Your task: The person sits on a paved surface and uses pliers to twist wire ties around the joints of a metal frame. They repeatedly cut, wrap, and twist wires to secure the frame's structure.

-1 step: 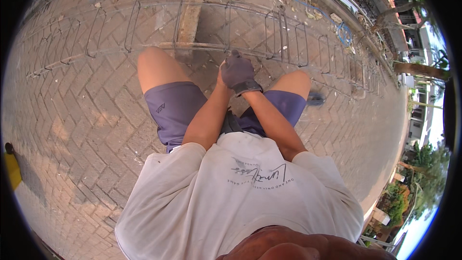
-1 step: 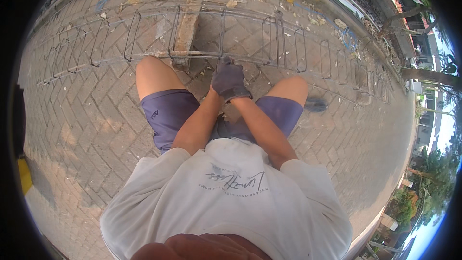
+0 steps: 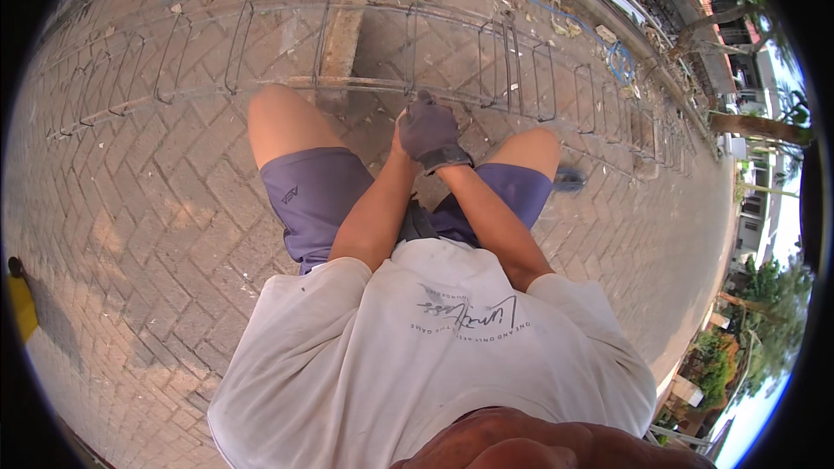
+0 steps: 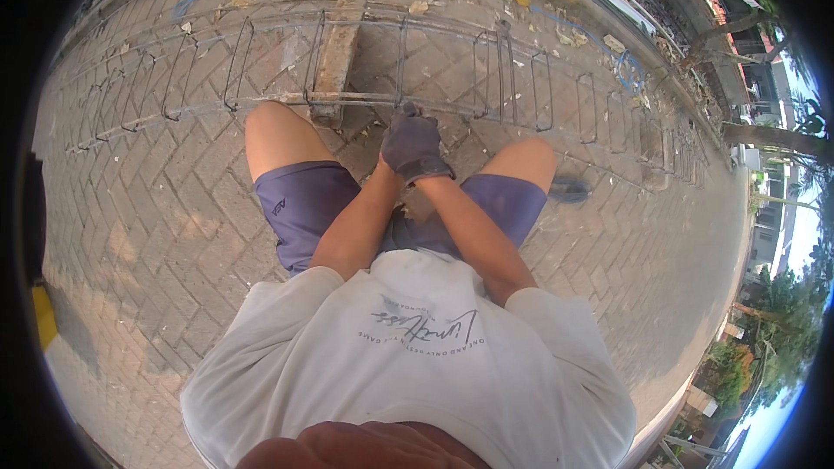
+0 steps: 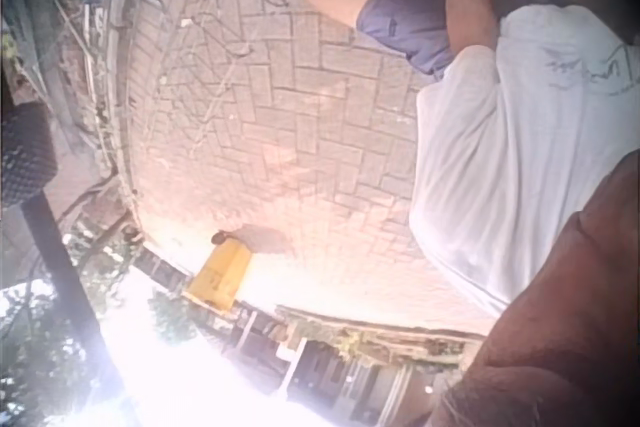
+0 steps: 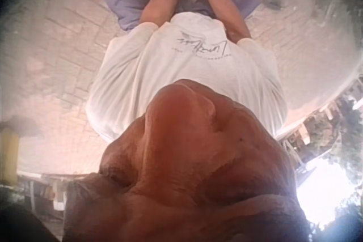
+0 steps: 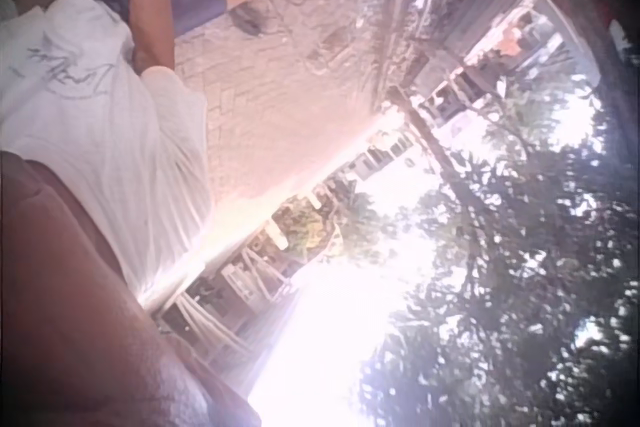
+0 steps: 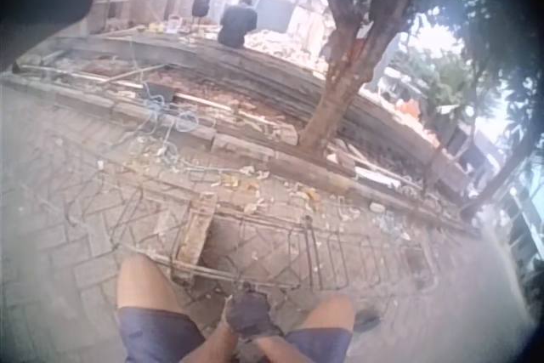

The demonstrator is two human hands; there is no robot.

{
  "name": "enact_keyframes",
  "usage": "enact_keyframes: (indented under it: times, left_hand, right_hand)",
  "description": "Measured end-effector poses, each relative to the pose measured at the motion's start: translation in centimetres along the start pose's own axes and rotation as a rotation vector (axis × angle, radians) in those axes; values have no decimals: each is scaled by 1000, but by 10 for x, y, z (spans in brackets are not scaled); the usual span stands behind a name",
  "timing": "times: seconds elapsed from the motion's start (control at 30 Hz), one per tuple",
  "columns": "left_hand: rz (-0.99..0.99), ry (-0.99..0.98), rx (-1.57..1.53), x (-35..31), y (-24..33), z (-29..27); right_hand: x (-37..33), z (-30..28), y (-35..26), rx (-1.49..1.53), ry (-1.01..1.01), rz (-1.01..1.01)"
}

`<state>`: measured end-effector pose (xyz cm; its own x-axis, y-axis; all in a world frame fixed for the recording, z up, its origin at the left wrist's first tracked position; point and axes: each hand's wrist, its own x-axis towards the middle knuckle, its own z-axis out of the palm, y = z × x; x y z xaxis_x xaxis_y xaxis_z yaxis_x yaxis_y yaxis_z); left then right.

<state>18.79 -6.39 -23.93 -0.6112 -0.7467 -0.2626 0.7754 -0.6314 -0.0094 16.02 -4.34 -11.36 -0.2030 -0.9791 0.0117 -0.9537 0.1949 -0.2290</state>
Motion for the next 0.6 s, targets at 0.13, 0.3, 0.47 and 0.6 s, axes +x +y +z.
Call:
enact_keyframes:
  times: [0.13,0.3,0.47,0.6]
  left_hand:
    - [9,-10,-7,6,6,0]
    - [97,31,101,15,14,-12]
    - [178,199,436,18,36,-12]
    - [63,303,720,7,62,16]
  right_hand:
    - [1,5,-7,-39,54,5]
    - [7,2,-12,-73,4,87]
    - [23,-21,-13,95,-125,157]
    - [65,-50,14,311,-217,350]
